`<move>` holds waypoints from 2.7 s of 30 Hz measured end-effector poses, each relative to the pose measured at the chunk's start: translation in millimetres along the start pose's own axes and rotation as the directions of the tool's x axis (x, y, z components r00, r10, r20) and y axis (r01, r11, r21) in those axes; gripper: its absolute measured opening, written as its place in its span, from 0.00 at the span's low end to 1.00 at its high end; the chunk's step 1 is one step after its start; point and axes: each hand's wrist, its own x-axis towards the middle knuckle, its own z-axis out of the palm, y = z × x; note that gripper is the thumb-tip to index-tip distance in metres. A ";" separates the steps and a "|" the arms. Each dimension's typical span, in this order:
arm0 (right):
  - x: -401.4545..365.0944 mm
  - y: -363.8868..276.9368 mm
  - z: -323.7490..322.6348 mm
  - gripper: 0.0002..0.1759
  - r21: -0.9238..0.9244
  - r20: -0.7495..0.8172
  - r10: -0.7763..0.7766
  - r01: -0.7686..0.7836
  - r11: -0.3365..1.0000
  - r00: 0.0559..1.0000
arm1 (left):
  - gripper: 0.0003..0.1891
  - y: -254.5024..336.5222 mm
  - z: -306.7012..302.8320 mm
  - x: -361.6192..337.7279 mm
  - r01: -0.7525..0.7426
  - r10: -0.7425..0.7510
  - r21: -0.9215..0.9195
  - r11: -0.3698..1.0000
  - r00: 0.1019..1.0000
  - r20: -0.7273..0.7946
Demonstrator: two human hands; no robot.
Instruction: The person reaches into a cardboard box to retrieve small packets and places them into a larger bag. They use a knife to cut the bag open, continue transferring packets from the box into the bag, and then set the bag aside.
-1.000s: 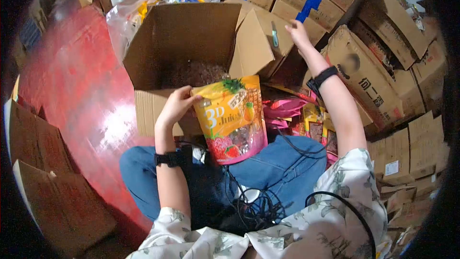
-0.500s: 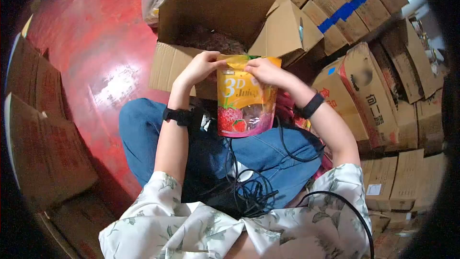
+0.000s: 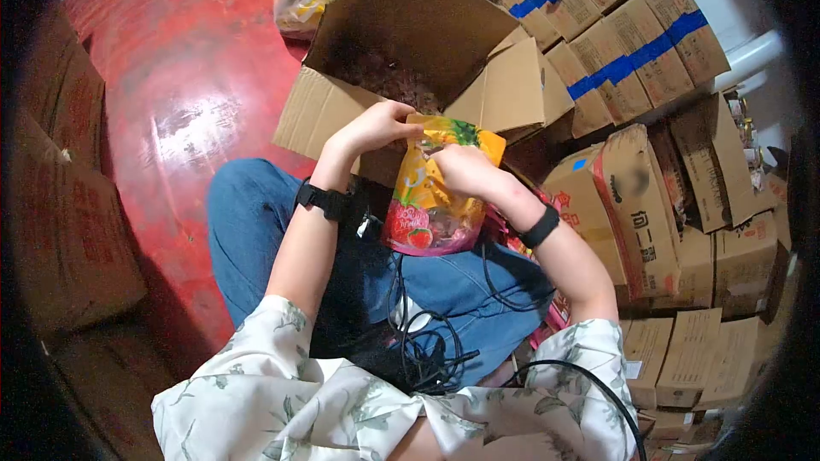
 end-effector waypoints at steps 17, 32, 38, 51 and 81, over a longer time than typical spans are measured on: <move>-38.8 48.8 -54.0 0.12 0.330 -0.397 0.318 -0.190 0.925 0.861 | 0.13 28.3 8.8 -17.7 -0.142 0.244 0.290 0.947 0.904 -0.353; -64.8 42.5 41.5 0.17 0.675 -0.700 0.552 0.168 0.718 0.453 | 0.04 94.5 80.1 10.7 -0.382 0.227 0.820 0.426 0.923 0.311; -59.3 40.0 45.0 0.14 0.692 -0.659 0.498 0.194 0.696 0.564 | 0.16 81.6 75.4 39.8 -0.587 -0.212 0.616 0.525 0.611 0.763; -68.1 47.2 43.1 0.12 0.740 -0.640 0.454 0.338 0.581 0.620 | 0.17 117.3 78.6 22.1 -0.465 -0.092 0.776 0.426 0.831 0.548; -75.2 51.8 38.3 0.11 0.775 -0.550 0.443 0.234 0.587 0.708 | 0.22 12.0 58.0 52.2 -0.570 -0.112 0.623 0.536 0.683 0.722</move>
